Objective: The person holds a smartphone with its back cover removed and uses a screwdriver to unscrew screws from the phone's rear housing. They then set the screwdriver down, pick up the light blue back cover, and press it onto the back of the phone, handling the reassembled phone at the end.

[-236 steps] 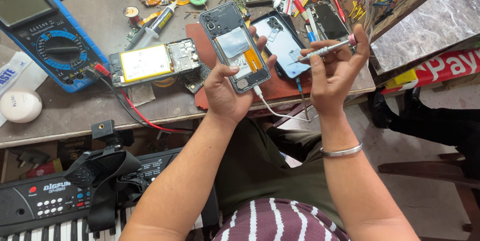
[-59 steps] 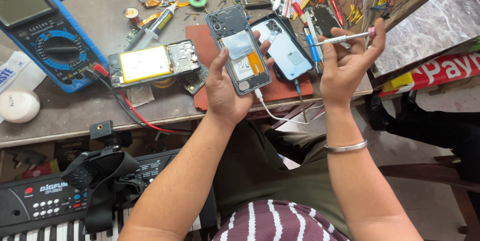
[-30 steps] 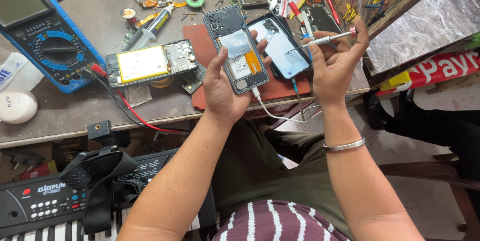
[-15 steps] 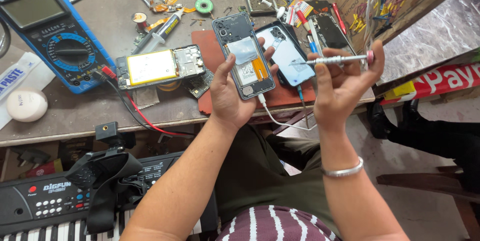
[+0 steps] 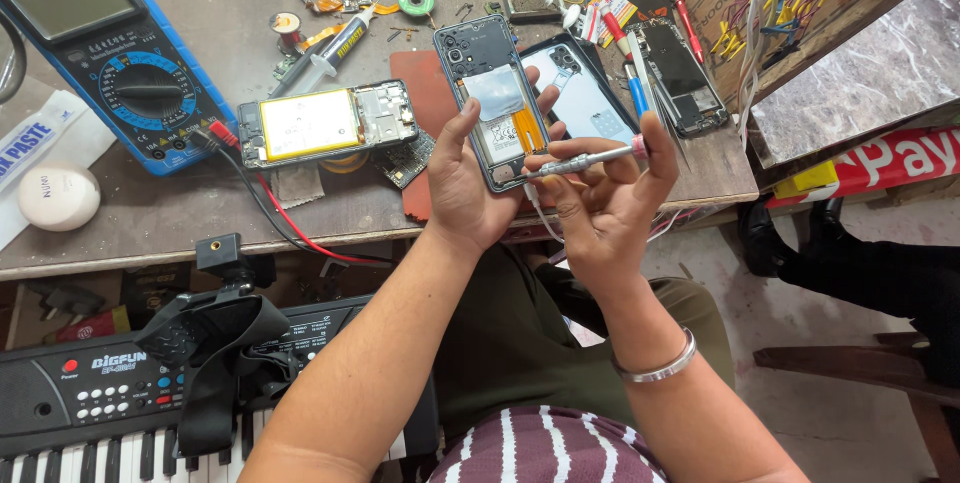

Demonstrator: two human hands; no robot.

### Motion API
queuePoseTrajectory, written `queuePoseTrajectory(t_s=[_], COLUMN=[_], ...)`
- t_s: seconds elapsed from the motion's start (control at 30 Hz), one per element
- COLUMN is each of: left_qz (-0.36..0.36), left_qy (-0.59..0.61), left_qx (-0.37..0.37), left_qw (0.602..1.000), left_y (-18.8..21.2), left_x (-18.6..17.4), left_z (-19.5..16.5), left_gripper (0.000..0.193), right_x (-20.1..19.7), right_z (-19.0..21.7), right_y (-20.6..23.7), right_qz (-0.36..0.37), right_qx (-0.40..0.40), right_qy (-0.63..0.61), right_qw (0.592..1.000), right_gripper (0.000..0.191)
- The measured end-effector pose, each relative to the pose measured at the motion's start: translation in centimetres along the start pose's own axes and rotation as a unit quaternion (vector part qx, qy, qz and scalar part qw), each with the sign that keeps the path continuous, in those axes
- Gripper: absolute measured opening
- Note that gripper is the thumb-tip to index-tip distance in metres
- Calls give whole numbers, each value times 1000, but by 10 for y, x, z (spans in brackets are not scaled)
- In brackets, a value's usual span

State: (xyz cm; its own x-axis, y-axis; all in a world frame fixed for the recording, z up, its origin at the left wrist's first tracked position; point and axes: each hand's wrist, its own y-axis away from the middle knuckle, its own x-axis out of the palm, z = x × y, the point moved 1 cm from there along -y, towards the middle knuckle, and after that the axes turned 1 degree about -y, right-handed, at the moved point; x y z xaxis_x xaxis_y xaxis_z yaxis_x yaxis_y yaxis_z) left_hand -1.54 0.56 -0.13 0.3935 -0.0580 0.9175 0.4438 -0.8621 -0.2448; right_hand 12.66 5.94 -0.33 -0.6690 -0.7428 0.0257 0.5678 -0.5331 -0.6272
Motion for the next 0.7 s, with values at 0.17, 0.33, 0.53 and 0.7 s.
queuePoseTrajectory(t_s=[0.17,0.33,0.53,0.7], left_qz=[1,-2,5,11], left_qy=[-7,-3,-1,-1], left_qx=[1,-2,-1,0], left_qw=[1000,1000,1000,1000], left_y=[1,1,1,1], left_x=[0,1,1,2], left_z=[0,0,0,-1], left_gripper=[67,67,67,67], right_x=[2,4,3,3], right_z=[-1,-2,-2,-2], right_y=[1,1,1,1], right_qz=[-2,6,4,4], right_qx=[2,-12,-8,-10], right_qy=[3,18,16,20], right_qw=[1000,1000,1000,1000], right_gripper=[84,86,85,86])
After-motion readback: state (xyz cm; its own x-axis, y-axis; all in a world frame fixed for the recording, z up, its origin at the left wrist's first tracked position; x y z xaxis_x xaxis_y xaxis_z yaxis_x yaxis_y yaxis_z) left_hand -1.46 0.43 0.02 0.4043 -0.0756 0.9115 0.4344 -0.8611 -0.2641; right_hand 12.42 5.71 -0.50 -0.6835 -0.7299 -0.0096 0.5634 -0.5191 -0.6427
